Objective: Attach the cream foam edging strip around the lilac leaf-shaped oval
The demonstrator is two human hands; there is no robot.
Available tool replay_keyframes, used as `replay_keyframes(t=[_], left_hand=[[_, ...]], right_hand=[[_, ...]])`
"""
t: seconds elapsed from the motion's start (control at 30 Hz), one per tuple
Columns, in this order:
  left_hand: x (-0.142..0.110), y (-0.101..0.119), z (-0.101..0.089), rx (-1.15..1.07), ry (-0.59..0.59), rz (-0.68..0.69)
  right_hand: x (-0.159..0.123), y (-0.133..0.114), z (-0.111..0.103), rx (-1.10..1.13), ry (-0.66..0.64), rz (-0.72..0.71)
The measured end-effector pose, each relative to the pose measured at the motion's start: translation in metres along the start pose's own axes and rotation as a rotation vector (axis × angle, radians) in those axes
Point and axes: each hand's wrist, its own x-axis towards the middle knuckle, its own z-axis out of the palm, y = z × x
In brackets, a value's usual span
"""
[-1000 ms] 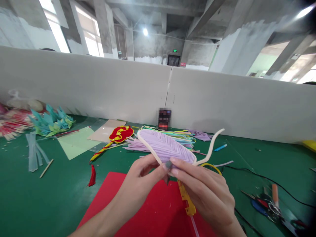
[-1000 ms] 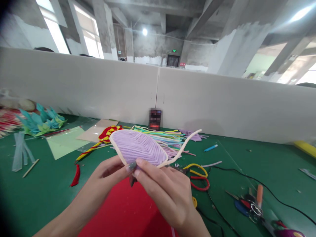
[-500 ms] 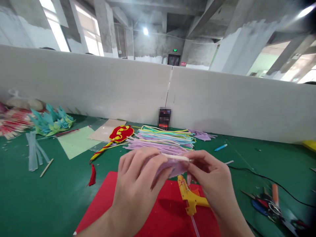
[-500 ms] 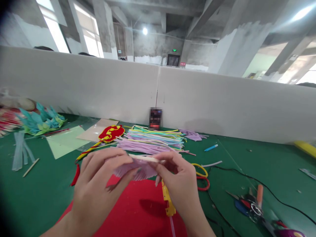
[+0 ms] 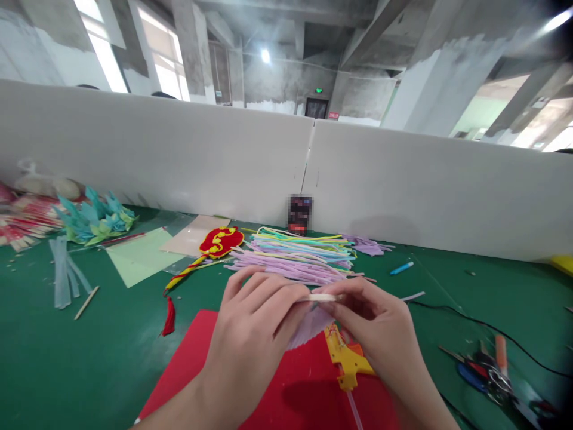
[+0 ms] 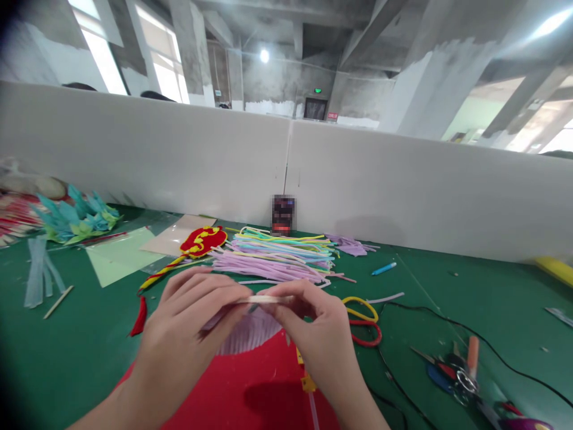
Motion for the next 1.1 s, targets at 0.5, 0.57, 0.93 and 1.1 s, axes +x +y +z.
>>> replay_keyframes(t=[0.5, 0.57, 0.93, 1.1], left_hand=[[0.0003, -0.0022, 0.0013, -0.019, -0.043, 0.024], [0.0004, -0.0023, 0.0014, -0.028, -0.044, 0.024], [-0.0018, -0.0033, 0.0054, -0.022, -0.050, 0.028], [-0.0025, -0.0041, 0.0049, 0.009, -0.066, 0.048]], right_hand=[[-0.0002, -0.0023, 0.0028, -0.045, 0.053, -0.006], [0.0000, -0.0028, 0.0028, -0.050, 0.055, -0.006], [0.0000, -0.0011, 0.0012, -0.043, 0.072, 0.006], [0.0006, -0.0012, 0.0004, -0.038, 0.042, 0.009]])
